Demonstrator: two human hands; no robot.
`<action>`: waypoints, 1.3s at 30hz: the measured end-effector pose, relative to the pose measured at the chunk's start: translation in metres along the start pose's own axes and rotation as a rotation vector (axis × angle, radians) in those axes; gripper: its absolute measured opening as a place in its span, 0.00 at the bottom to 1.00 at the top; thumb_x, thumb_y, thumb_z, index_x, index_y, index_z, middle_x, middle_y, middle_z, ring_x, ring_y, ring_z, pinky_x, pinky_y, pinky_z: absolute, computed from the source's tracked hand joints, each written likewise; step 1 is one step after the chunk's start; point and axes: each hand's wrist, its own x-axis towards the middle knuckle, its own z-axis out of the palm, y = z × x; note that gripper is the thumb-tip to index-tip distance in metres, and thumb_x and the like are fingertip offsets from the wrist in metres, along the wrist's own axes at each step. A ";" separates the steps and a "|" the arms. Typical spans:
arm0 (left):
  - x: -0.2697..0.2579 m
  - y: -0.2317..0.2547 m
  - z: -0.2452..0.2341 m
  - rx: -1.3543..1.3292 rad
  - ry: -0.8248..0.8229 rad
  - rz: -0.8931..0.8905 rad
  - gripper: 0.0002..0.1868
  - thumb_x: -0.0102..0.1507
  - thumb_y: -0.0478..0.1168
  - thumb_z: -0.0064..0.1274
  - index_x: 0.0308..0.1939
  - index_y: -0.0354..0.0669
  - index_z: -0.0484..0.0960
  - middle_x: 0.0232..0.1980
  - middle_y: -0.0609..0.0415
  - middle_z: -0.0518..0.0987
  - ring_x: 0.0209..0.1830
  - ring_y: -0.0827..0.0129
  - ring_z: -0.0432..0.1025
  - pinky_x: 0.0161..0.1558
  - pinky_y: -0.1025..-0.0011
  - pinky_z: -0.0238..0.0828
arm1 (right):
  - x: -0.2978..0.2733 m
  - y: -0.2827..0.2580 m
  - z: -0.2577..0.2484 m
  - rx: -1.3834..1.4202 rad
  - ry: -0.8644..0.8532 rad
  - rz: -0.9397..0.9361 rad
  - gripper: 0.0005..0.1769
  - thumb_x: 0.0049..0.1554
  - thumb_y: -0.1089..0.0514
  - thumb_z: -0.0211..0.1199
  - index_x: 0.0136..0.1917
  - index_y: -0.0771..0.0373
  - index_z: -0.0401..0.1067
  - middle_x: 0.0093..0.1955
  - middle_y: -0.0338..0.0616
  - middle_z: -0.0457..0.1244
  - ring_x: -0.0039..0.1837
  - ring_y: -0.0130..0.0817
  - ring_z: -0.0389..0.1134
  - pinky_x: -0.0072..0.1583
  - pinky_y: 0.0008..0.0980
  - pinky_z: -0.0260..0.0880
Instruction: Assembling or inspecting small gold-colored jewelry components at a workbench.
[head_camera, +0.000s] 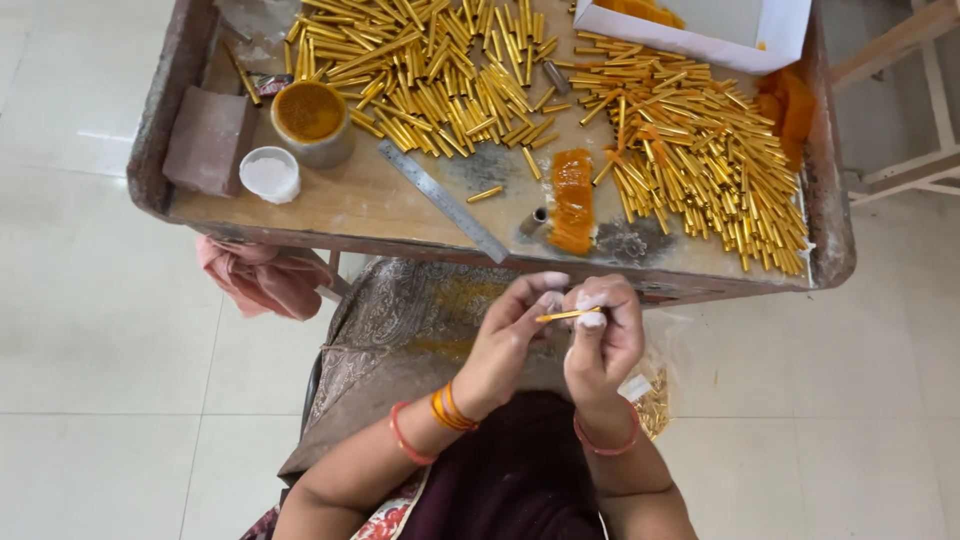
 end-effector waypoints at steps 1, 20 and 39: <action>-0.007 0.019 0.007 0.003 -0.013 -0.014 0.17 0.74 0.45 0.50 0.62 0.39 0.74 0.53 0.57 0.77 0.53 0.74 0.71 0.57 0.73 0.70 | 0.000 0.000 -0.004 -0.010 0.016 -0.003 0.10 0.70 0.55 0.56 0.53 0.64 0.63 0.48 0.40 0.57 0.47 0.28 0.60 0.50 0.27 0.63; -0.023 0.062 0.029 1.084 0.026 0.450 0.13 0.58 0.34 0.68 0.45 0.40 0.84 0.35 0.55 0.80 0.32 0.70 0.77 0.36 0.73 0.75 | -0.015 0.003 -0.013 0.151 0.172 0.165 0.08 0.73 0.55 0.50 0.57 0.62 0.59 0.48 0.45 0.64 0.48 0.29 0.66 0.57 0.30 0.68; -0.027 0.065 -0.012 0.587 0.063 0.429 0.11 0.59 0.28 0.63 0.45 0.35 0.84 0.48 0.54 0.81 0.47 0.72 0.78 0.50 0.73 0.78 | -0.017 -0.026 -0.016 -0.214 -0.257 0.271 0.15 0.58 0.70 0.68 0.59 0.66 0.76 0.49 0.43 0.67 0.48 0.26 0.66 0.50 0.23 0.67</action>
